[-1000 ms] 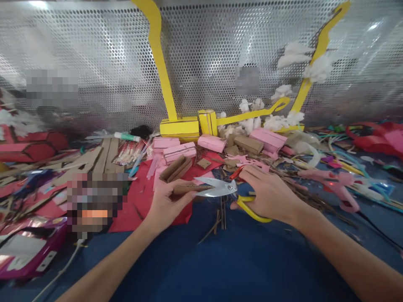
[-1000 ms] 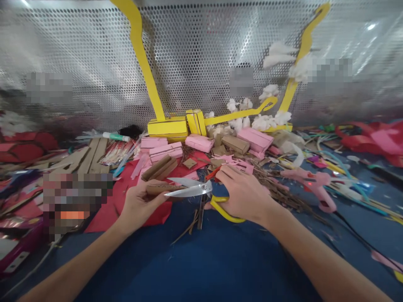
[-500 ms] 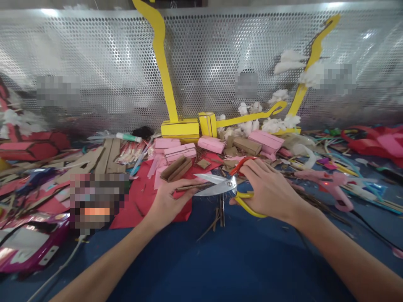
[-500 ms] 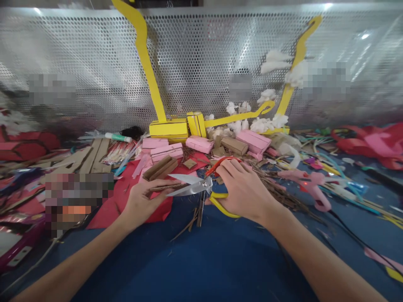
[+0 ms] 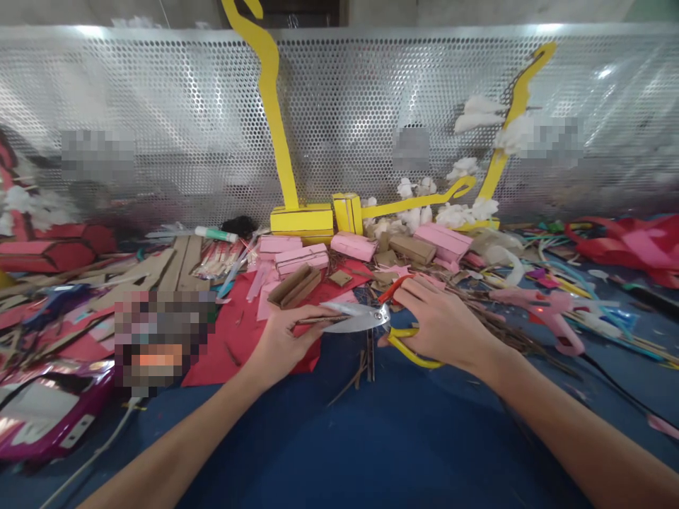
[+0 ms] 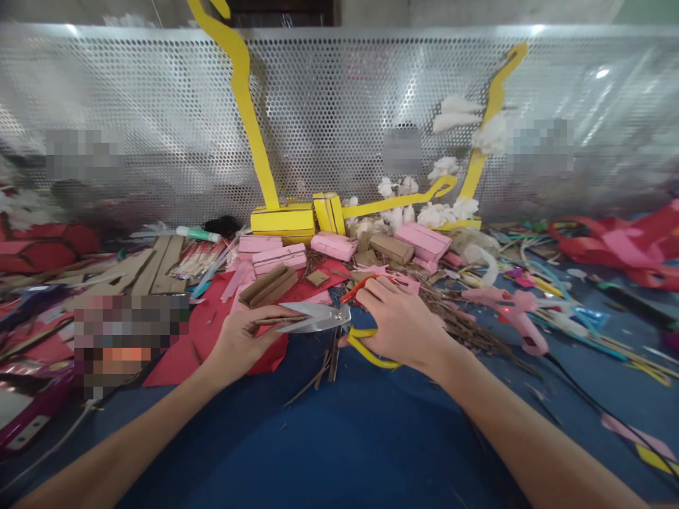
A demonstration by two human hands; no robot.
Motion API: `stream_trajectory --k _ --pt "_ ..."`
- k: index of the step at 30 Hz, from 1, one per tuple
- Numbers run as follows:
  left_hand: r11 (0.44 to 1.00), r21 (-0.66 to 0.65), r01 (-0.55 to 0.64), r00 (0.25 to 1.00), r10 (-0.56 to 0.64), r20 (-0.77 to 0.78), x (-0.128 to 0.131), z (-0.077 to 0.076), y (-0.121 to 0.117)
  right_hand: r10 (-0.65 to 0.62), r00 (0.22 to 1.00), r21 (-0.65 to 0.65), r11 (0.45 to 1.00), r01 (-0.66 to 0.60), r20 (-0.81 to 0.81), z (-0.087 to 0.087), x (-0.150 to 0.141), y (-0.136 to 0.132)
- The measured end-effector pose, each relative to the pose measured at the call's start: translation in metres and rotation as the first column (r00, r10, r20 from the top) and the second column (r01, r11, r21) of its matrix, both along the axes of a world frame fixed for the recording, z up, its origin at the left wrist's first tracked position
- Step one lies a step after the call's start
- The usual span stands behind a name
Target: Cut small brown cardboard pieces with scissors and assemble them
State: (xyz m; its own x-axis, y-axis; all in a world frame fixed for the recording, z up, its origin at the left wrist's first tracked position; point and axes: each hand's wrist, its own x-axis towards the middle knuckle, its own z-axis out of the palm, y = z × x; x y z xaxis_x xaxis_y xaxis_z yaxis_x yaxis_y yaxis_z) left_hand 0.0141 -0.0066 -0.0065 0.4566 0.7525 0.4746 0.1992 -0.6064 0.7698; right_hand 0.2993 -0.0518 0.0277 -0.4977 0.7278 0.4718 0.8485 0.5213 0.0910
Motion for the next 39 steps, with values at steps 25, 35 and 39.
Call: stream_trajectory --k 25,35,39 --pt "0.982 0.166 0.089 0.996 -0.085 -0.032 -0.009 0.001 0.011 0.124 0.992 0.162 0.979 -0.126 0.017 -0.022 0.002 0.012" --pt "0.991 0.069 0.112 0.994 -0.113 0.001 -0.003 0.000 0.008 -0.020 1.000 0.184 0.983 0.019 0.008 -0.006 -0.002 0.002" --pt "0.995 0.049 0.092 0.996 -0.092 -0.003 -0.001 -0.001 0.009 -0.053 0.997 0.168 0.985 0.044 0.048 -0.005 -0.001 0.002"
